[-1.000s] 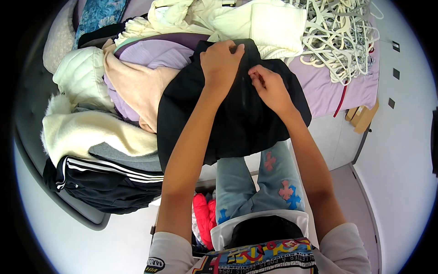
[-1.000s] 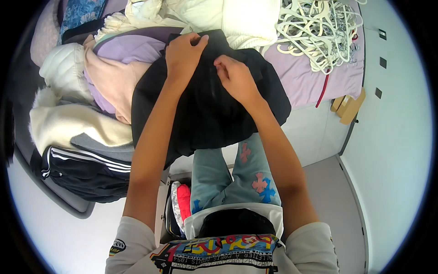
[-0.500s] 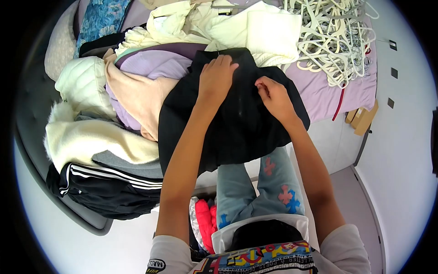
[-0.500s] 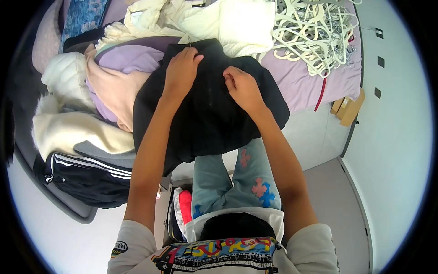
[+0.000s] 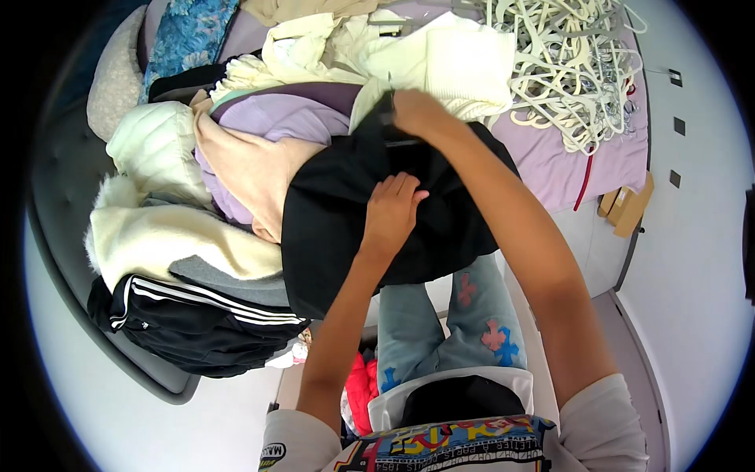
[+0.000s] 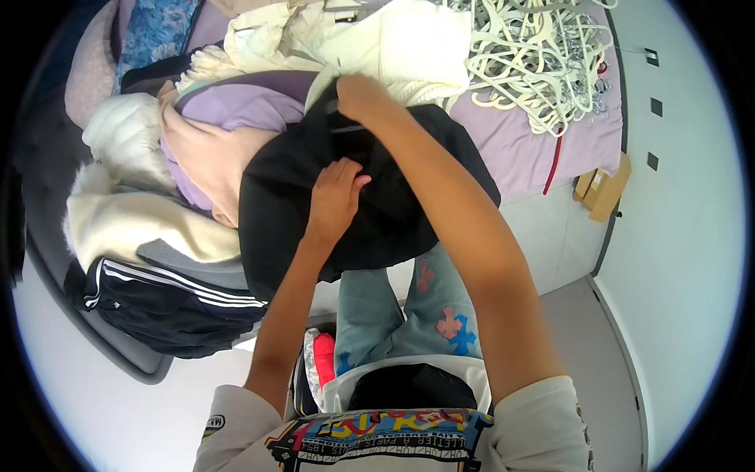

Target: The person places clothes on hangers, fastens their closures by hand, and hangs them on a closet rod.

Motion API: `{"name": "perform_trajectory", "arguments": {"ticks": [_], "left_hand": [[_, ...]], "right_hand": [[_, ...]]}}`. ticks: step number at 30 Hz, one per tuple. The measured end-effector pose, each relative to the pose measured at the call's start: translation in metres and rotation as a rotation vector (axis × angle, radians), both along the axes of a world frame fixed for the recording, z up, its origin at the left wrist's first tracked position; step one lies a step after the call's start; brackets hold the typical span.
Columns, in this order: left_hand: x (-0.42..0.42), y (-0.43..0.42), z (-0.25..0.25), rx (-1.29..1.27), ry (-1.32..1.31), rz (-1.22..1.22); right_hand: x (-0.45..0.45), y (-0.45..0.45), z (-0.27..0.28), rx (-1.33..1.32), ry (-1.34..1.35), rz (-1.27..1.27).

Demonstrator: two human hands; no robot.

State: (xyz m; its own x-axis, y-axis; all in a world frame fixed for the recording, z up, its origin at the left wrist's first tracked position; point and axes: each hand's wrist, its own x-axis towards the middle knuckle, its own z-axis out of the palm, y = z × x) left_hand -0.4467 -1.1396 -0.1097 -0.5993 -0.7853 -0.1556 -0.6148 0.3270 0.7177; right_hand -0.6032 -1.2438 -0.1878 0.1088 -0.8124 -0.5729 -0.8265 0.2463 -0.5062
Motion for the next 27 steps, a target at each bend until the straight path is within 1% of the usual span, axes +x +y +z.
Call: {"name": "perform_trajectory", "arguments": {"ticks": [1,3,5,6,7,9,11,13,15,16,17,18,19,20,21,22,23,24,25,27], "left_hand": [[0.000,0.003,0.005,0.024,0.000,0.016],[0.005,0.011,0.018,0.001,0.014,0.035],[0.014,0.018,0.035,0.055,0.030,0.094],[0.019,0.022,0.045,0.029,0.035,0.107],[0.025,0.025,0.055,0.047,0.038,0.119],[0.038,0.028,0.084,0.036,0.049,0.145],[0.048,0.033,0.118,0.029,0.095,0.167],[0.051,0.036,0.170,0.010,0.108,0.150],[0.054,0.036,0.236,-0.026,0.156,-0.003],[0.052,0.030,0.274,-0.256,0.206,-0.055],[0.059,0.034,0.301,-0.398,0.284,0.028],[0.062,0.033,0.320,-0.454,0.328,0.104],[0.067,0.032,0.343,-0.501,0.370,0.178],[0.072,0.031,0.363,-0.492,0.406,0.250],[0.081,0.031,0.373,-0.512,0.412,0.252],[0.093,0.032,0.382,-0.357,0.381,0.164],[0.103,0.038,0.392,-0.198,0.341,0.082],[0.110,0.049,0.402,-0.083,0.325,0.014],[0.109,0.064,0.416,-0.103,0.308,0.031],[0.092,0.092,0.443,-0.244,0.306,0.236]], "right_hand": [[0.007,0.003,-0.007,0.099,0.078,0.091],[0.013,0.023,-0.019,0.103,0.106,0.092],[0.014,0.048,-0.029,0.043,0.028,-0.005],[0.012,0.058,-0.014,-0.071,-0.017,-0.047],[0.010,0.070,0.007,-0.186,-0.066,-0.086],[-0.005,0.081,0.077,-0.195,-0.279,-0.153],[-0.019,0.092,0.152,-0.109,-0.393,-0.145],[-0.022,0.112,0.221,-0.430,-0.317,0.018],[-0.022,0.116,0.312,-0.492,-0.301,0.102],[-0.027,0.118,0.368,-0.493,-0.230,0.234],[-0.024,0.128,0.417,-0.489,-0.163,0.354],[-0.020,0.138,0.437,-0.474,-0.126,0.476],[-0.009,0.148,0.460,-0.482,-0.166,0.470],[-0.003,0.160,0.471,-0.488,-0.213,0.452],[0.000,0.168,0.474,-0.486,-0.268,0.445],[0.000,0.175,0.479,-0.564,-0.274,0.425],[-0.002,0.180,0.488,-0.572,-0.287,0.447],[-0.004,0.184,0.501,-0.626,-0.301,0.370],[-0.006,0.189,0.512,-0.685,-0.316,0.289],[-0.009,0.191,0.532,-0.744,-0.365,0.362]]}}
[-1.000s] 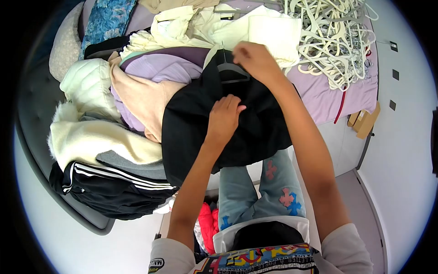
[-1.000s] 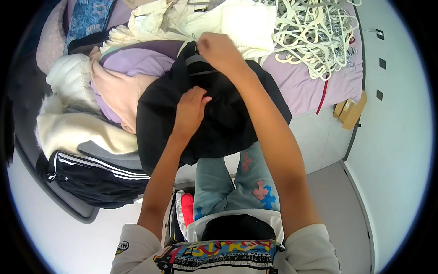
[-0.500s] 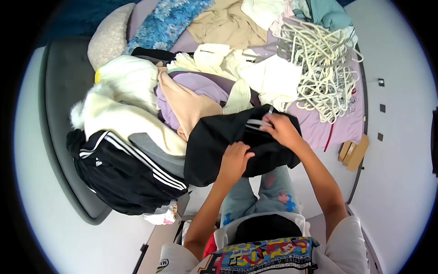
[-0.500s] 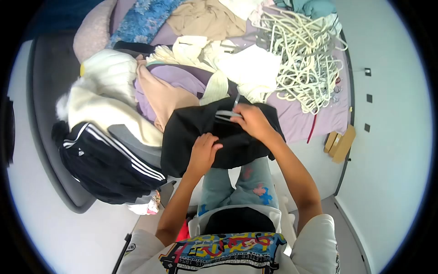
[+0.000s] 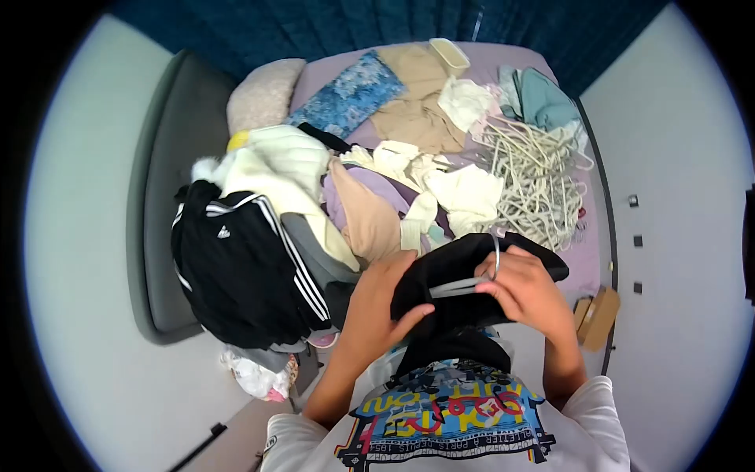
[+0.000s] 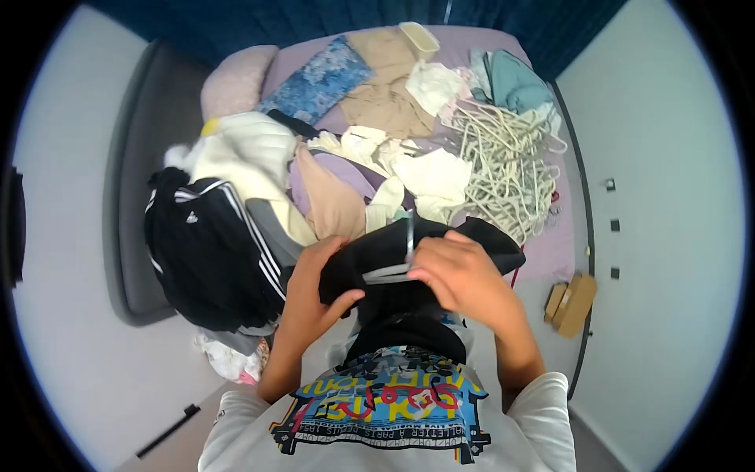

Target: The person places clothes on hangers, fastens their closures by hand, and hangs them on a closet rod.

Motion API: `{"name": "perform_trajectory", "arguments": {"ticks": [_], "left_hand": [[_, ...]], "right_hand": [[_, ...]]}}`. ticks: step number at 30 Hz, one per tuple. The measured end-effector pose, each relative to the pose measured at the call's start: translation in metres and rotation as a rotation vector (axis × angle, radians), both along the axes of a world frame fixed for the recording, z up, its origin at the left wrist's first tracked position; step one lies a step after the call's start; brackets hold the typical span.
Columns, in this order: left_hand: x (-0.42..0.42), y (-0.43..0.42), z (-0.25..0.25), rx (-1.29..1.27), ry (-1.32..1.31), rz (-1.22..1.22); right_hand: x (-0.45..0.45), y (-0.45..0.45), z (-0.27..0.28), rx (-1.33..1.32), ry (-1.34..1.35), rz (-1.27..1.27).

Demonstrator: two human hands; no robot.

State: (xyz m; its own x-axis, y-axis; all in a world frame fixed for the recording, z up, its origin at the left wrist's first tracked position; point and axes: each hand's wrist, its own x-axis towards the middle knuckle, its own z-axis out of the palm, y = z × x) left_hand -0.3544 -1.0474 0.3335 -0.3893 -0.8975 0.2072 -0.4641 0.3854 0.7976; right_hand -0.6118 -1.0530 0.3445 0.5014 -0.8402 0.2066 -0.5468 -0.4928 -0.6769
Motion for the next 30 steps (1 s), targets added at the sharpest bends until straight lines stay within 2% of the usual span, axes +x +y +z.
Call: {"name": "perform_trajectory", "arguments": {"ticks": [2,4,5,7,9,11,14,18,20,21,22,24,25,28,30], "left_hand": [[-0.011,0.019,0.023,-0.081,0.037,0.103],[-0.011,0.036,0.044,-0.512,-0.076,0.044],[-0.012,0.046,0.065,-0.532,-0.181,0.066],[-0.009,0.076,0.081,-0.457,-0.251,0.089],[-0.008,0.104,0.085,-0.423,-0.277,0.155],[-0.014,0.132,0.091,-0.219,-0.110,0.257],[-0.017,0.174,0.102,-0.112,0.124,0.407],[0.010,0.231,0.107,-0.273,-0.094,0.469],[0.015,0.255,0.108,-0.242,-0.111,0.691],[0.015,0.266,0.103,-0.237,0.001,0.774],[0.020,0.279,0.104,-0.258,-0.010,0.809],[0.032,0.304,0.106,-0.371,-0.217,0.988],[0.040,0.319,0.106,-0.413,-0.293,1.059],[0.069,0.378,0.093,-0.290,-0.367,1.156],[0.082,0.404,0.092,-0.299,-0.275,1.174]], "right_hand": [[0.010,0.006,0.025,-0.098,-0.112,0.155],[0.022,0.014,0.041,-0.100,-0.064,0.360],[0.029,0.019,0.040,-0.152,-0.073,0.421],[0.045,0.033,0.032,-0.219,-0.155,0.498],[0.051,0.041,0.035,-0.146,-0.175,0.630],[0.056,0.056,0.034,-0.083,-0.192,0.737],[0.085,0.070,0.029,-0.090,-0.266,0.914],[0.116,0.098,0.043,-0.085,-0.218,1.082],[0.134,0.110,0.051,-0.082,-0.245,1.155],[0.142,0.120,0.048,-0.035,-0.226,1.169],[0.152,0.131,0.048,-0.053,-0.230,1.207],[0.170,0.152,0.047,-0.030,-0.263,1.218],[0.179,0.161,0.049,-0.008,-0.198,1.230],[0.216,0.195,0.044,0.047,-0.238,1.214],[0.243,0.216,0.043,0.025,-0.220,1.248]]}}
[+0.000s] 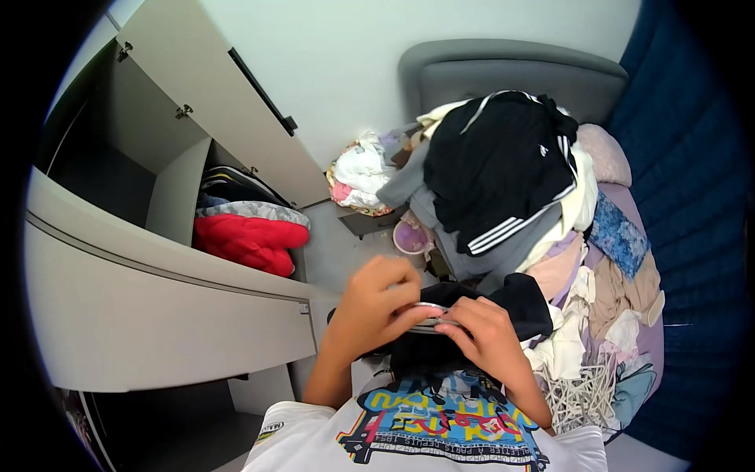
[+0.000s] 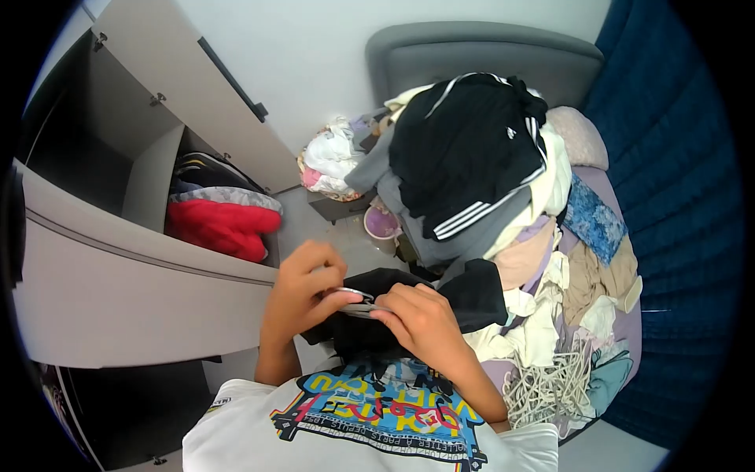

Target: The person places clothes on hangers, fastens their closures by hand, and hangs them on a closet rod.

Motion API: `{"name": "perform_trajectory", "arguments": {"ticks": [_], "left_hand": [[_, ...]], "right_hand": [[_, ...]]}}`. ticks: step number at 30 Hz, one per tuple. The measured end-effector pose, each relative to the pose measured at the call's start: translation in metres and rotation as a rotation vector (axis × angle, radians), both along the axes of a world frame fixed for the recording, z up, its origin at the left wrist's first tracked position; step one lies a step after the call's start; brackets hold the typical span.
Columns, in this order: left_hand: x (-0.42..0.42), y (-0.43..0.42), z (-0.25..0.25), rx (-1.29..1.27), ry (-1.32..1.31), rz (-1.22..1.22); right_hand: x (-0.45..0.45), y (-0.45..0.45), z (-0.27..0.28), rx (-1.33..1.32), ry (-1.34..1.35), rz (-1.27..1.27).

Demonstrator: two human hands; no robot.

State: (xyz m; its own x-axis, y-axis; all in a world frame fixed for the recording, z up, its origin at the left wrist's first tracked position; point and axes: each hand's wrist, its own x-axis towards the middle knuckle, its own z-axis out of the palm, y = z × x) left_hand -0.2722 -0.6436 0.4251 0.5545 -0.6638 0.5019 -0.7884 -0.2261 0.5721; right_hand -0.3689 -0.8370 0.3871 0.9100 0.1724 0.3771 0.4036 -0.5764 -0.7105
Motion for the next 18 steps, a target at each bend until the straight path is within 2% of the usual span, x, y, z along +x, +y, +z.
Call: {"name": "perform_trajectory", "arguments": {"ticks": [4,6,8,10,11,14,16,18], "left_hand": [[0.035,0.047,0.003,-0.067,0.071,-0.040],[0.054,0.060,0.005,-0.044,0.125,0.073],[0.080,0.072,-0.002,-0.007,0.105,0.099],[0.100,0.081,-0.006,0.045,0.090,0.105],[0.109,0.085,-0.007,0.066,0.139,0.104],[0.134,0.093,-0.013,0.058,0.186,0.141],[0.158,0.098,-0.015,0.055,0.183,0.118],[0.178,0.102,-0.016,0.051,0.225,0.177]], "right_hand": [[0.052,0.045,-0.007,-0.017,-0.024,0.082],[0.074,0.051,0.005,0.122,-0.076,0.011],[0.096,0.040,0.012,0.114,-0.148,-0.149],[0.116,0.020,-0.005,0.321,-0.030,-0.194],[0.125,0.012,-0.010,0.334,0.062,-0.203],[0.162,0.000,-0.051,0.038,0.251,-0.104],[0.181,0.001,-0.092,-0.199,0.354,0.065],[0.215,0.026,-0.095,-0.206,0.418,-0.026]]}}
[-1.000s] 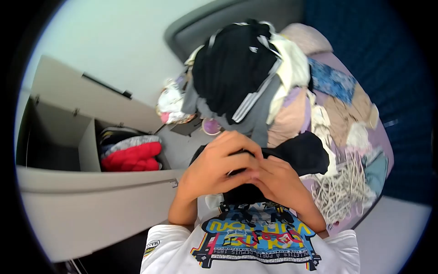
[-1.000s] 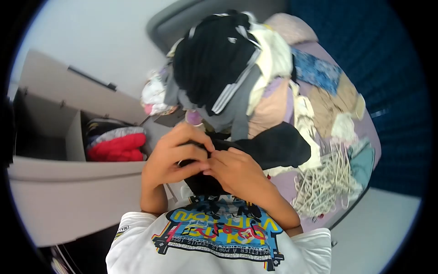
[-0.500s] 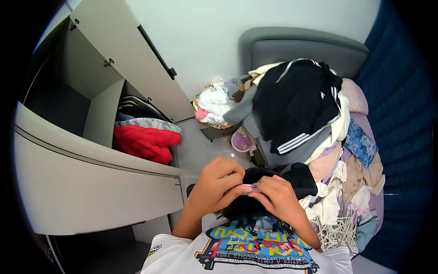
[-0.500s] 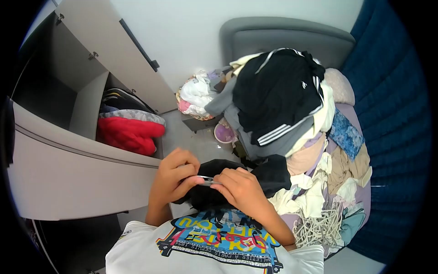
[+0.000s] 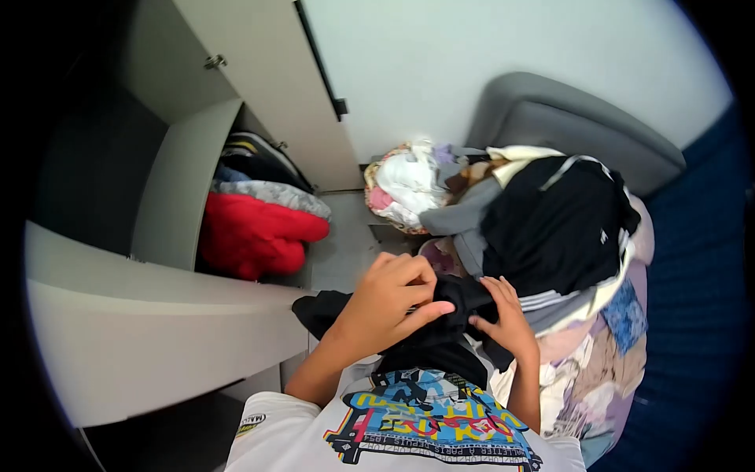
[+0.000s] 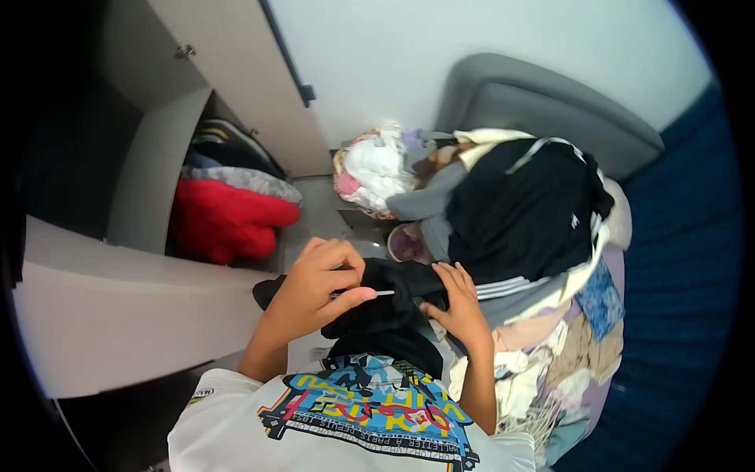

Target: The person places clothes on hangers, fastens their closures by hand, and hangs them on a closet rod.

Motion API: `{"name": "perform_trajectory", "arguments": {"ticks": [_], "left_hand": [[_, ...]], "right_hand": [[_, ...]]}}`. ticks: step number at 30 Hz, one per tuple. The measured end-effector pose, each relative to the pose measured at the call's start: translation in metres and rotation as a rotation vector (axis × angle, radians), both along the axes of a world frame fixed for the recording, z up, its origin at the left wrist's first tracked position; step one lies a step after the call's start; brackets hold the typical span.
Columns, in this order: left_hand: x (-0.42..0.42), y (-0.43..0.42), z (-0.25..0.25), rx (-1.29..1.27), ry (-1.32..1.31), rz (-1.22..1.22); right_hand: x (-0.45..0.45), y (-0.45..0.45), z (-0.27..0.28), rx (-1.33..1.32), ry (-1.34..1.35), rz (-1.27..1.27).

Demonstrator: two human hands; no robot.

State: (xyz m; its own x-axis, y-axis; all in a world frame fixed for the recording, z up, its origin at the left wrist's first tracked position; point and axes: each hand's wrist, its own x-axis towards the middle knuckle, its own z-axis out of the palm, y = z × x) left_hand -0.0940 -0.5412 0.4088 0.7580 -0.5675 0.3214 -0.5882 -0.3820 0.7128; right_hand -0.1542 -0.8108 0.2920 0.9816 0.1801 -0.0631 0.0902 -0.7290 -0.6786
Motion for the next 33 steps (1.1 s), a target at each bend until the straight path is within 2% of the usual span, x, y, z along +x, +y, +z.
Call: {"name": "perform_trajectory", "arguments": {"ticks": [2,4,5,8,9,10,11,12,14,15,16,17,18,20,22,24,26,28,30,31,32,33], "left_hand": [[0.021,0.002,0.001,0.027,-0.001,0.044],[0.044,0.004,-0.002,0.017,-0.067,0.151],[0.054,0.006,-0.002,0.024,-0.086,0.221],[0.092,0.011,0.001,0.086,-0.108,0.406],[0.108,0.012,-0.001,0.031,-0.120,0.453],[0.123,0.013,-0.002,-0.026,-0.123,0.491],[0.142,0.018,-0.001,-0.060,-0.075,0.515],[0.164,0.026,0.000,-0.123,-0.135,0.505],[0.182,0.046,0.003,-0.243,0.308,0.614],[0.196,0.056,-0.001,-0.246,0.220,0.689],[0.209,0.069,-0.008,-0.249,0.141,0.757],[0.219,0.082,-0.016,-0.292,0.161,0.825],[0.227,0.101,-0.024,-0.331,0.182,0.891],[0.243,0.141,-0.033,-0.246,0.009,0.921],[0.245,0.170,-0.031,-0.223,0.034,0.979],[0.241,0.192,-0.035,-0.201,-0.380,1.119],[0.229,0.215,-0.042,-0.264,-0.403,1.289],[0.216,0.234,-0.057,-0.303,-0.353,1.394],[0.208,0.251,-0.070,-0.479,-0.253,1.430],[0.204,0.261,-0.077,-0.484,-0.247,1.466],[0.203,0.271,-0.080,-0.497,-0.259,1.505],[0.203,0.280,-0.088,-0.535,-0.277,1.551]], "right_hand": [[0.042,0.007,-0.012,-0.046,-0.046,0.014],[0.090,0.007,-0.023,0.021,0.015,0.165],[0.115,0.014,-0.013,0.135,0.074,0.233],[0.195,0.022,-0.007,0.010,0.153,0.628],[0.220,0.029,0.001,-0.071,0.181,0.756],[0.240,0.034,0.007,-0.020,0.206,0.855],[0.259,0.041,0.007,0.004,0.335,0.918],[0.279,0.050,0.010,0.016,0.456,0.981],[0.312,0.076,0.015,0.028,0.566,1.090],[0.331,0.091,0.000,-0.058,0.746,1.052],[0.350,0.095,-0.056,0.010,0.661,1.020],[0.348,0.119,-0.014,0.170,0.856,0.944],[0.356,0.136,-0.025,0.156,0.846,0.942],[0.364,0.163,-0.055,0.376,0.878,0.744],[0.382,0.191,-0.064,0.414,0.970,0.739],[0.391,0.212,-0.053,0.436,1.069,0.721],[0.401,0.222,-0.032,0.444,1.187,0.597],[0.411,0.228,-0.008,0.437,1.262,0.601],[0.420,0.235,0.010,0.389,1.266,0.686],[0.417,0.241,0.018,0.484,1.255,0.608],[0.418,0.249,0.029,0.455,1.260,0.607],[0.420,0.259,0.041,0.550,1.353,0.553]]}}
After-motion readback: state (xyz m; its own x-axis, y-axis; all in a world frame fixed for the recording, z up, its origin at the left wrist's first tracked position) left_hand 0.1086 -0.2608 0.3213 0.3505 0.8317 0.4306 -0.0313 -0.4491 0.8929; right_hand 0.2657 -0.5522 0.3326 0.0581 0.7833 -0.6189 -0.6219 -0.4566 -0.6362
